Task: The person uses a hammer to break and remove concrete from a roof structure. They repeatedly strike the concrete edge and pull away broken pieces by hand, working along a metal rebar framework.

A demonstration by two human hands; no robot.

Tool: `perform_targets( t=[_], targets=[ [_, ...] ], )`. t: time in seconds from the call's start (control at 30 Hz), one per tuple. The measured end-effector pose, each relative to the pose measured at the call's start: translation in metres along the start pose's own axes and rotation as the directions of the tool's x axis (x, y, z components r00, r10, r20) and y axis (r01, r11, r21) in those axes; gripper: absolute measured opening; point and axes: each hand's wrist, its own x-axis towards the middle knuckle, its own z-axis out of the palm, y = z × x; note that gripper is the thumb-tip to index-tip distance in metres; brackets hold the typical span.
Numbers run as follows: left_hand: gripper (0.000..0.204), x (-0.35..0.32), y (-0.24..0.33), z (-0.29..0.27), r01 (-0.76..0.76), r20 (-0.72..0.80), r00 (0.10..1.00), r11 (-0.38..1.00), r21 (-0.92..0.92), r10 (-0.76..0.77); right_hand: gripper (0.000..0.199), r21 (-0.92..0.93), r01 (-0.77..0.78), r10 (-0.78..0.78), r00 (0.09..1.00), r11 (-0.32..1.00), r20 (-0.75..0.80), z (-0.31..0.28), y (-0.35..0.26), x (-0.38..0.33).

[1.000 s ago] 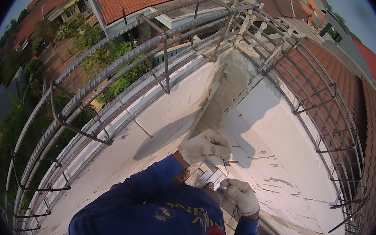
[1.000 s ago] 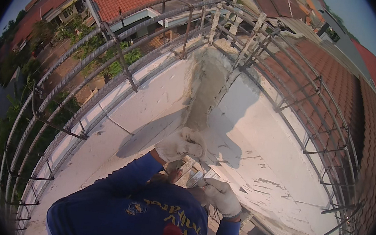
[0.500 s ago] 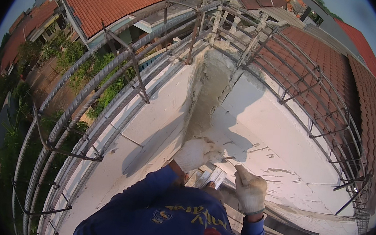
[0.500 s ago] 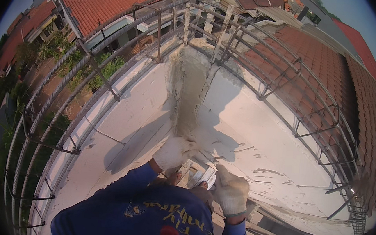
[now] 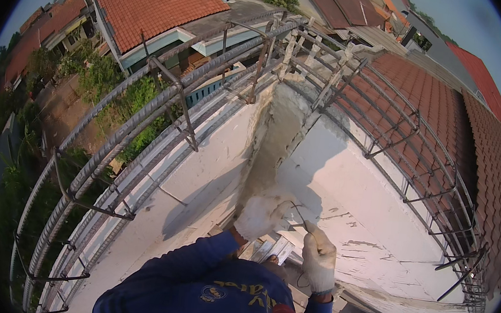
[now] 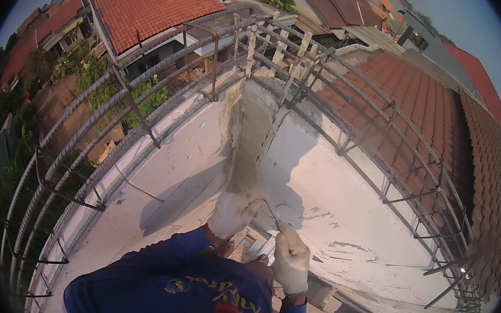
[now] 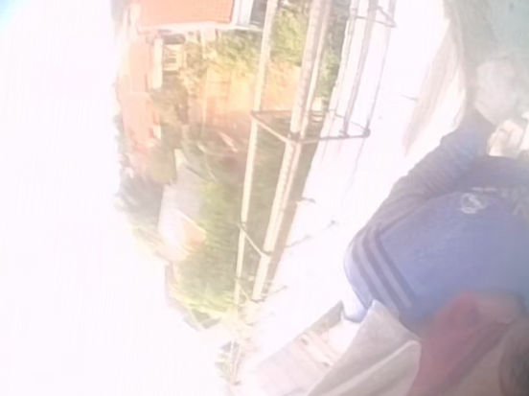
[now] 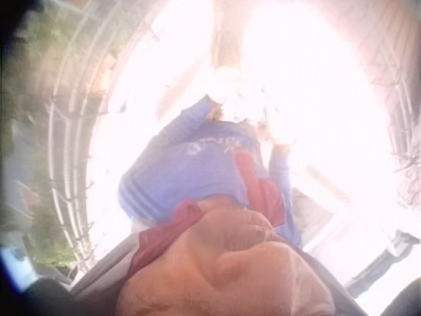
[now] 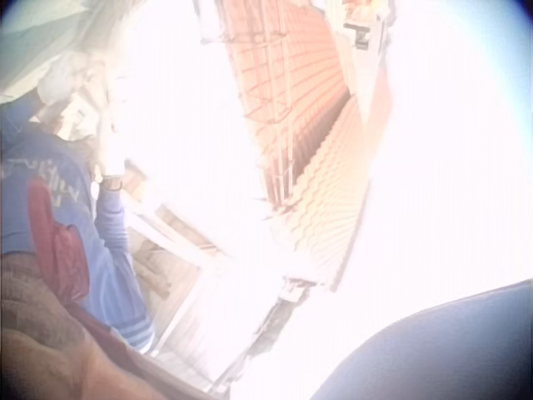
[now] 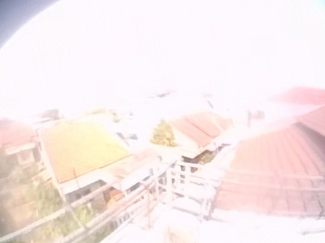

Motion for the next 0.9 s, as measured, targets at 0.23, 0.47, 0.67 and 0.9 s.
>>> perform_targets(
  t=[0.23,0.47,0.67,0.9],
  targets=[
    [0.04,0.071,0.056,-0.07,-0.258,-0.438,0.898,0.86,-0.44,0.045,0.04,-0.717,0.354,-0.657,0.73,0.6,-0.19,-0.032,-0.123,0.023],
    [0.034,0.139,0.056,-0.115,-0.156,-0.322,0.939,0.688,-0.709,-0.119,0.071,-0.954,0.208,-0.855,0.512,0.218,-0.083,-0.044,-0.182,0.055],
    [0.031,0.176,0.051,-0.109,-0.018,-0.128,0.973,0.49,-0.871,-0.192,0.063,-0.983,0.182,-0.883,0.464,0.022,0.066,-0.044,-0.195,0.095],
    [0.03,0.193,0.04,-0.122,-0.008,-0.076,0.995,0.704,-0.71,-0.065,0.049,-0.962,0.271,-0.797,0.59,0.04,0.133,-0.039,-0.219,0.116]
  ],
)
